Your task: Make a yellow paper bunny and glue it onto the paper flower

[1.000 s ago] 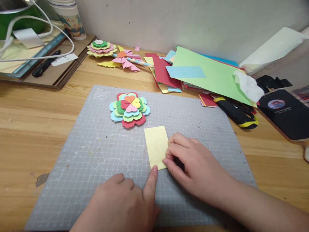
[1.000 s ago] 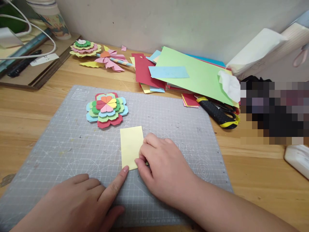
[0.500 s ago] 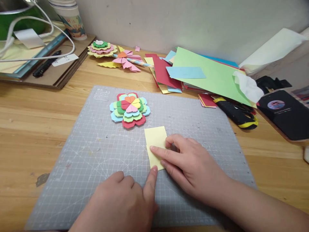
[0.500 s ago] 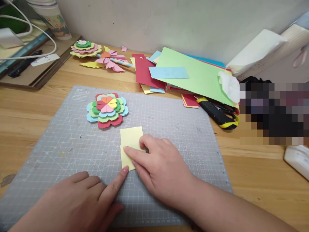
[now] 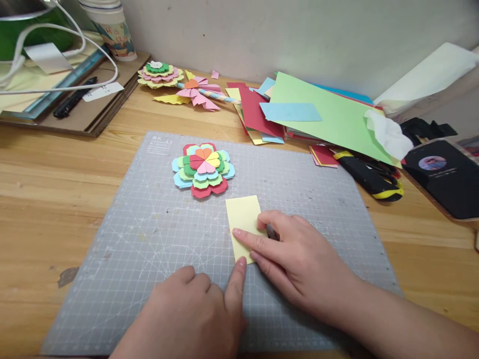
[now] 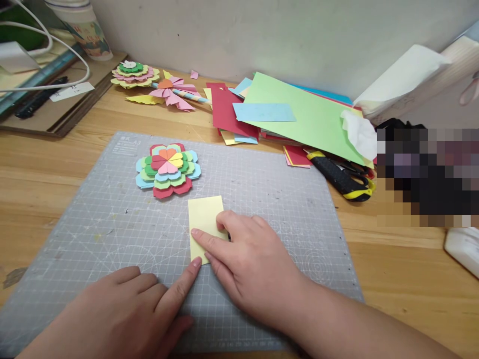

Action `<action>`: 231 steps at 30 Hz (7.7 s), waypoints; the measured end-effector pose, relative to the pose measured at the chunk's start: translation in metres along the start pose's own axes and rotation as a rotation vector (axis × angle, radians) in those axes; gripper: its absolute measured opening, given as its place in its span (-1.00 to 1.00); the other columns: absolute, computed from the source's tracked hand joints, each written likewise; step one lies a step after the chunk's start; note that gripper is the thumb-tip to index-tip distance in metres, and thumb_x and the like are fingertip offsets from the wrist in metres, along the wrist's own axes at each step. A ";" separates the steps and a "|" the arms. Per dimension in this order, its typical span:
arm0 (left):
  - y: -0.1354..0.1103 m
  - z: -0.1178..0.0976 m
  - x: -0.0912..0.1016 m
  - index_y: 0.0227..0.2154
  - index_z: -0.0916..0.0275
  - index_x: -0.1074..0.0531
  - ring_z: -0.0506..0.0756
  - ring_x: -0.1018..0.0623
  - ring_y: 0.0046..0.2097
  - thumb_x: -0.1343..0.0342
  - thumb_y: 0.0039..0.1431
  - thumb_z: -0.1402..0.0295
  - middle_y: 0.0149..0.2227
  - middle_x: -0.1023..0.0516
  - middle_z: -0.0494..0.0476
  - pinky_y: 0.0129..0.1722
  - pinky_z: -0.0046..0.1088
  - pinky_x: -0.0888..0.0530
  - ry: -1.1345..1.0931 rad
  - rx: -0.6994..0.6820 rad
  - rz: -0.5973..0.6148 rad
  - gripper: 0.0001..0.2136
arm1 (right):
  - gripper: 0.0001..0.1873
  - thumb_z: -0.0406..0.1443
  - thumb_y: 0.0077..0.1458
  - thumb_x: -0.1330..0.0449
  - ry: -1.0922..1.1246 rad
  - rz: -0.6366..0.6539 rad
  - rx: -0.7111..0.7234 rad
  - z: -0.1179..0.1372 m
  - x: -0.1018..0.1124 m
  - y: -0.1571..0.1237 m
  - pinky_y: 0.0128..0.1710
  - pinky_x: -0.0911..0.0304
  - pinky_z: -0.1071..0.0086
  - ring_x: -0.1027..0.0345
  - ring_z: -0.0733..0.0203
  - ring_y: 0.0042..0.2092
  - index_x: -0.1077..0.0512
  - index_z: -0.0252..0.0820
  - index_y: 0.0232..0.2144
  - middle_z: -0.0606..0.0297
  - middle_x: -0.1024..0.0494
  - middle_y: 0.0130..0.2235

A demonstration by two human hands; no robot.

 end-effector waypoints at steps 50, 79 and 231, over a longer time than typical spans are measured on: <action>-0.003 -0.004 0.020 -0.11 0.37 -0.57 0.11 -0.39 -0.61 -0.09 -0.07 0.49 -0.60 -0.51 0.12 -0.62 -0.35 -0.23 0.186 -0.022 -0.357 -0.60 | -0.57 -0.28 0.28 0.06 -0.102 -0.122 0.074 0.026 0.011 -0.010 -0.38 -0.23 0.23 -0.36 0.11 -0.35 -0.40 -0.24 0.11 0.13 -0.51 -0.29; 0.009 0.022 0.047 -0.45 0.24 -0.46 0.21 -0.45 -0.35 -0.11 0.15 0.33 -0.42 -0.48 0.12 -0.32 -0.16 -0.41 -0.044 0.018 -0.592 -0.87 | -0.73 -0.30 0.21 -0.05 -0.209 -0.198 0.004 0.022 0.024 -0.018 -0.39 -0.31 0.20 -0.43 0.04 -0.31 -0.53 -0.27 -0.23 0.12 -0.57 -0.28; 0.018 0.057 0.069 -0.17 0.13 -0.47 0.04 -0.50 -0.25 -0.17 0.17 0.43 -0.31 -0.54 0.02 -0.20 -0.34 -0.44 -0.744 0.055 -0.900 -0.82 | -0.82 -0.17 0.04 -0.29 1.351 -0.239 -0.414 -0.026 -0.004 -0.015 -0.48 -0.23 0.43 -0.24 0.36 -0.48 -0.62 -0.14 -0.39 0.30 -0.54 -0.45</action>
Point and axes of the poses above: each hand's wrist, its own y-axis towards the middle knuckle, its own x-axis out of the back of the hand, z = x × y, the point moved 8 cm from there along y, towards the middle knuckle
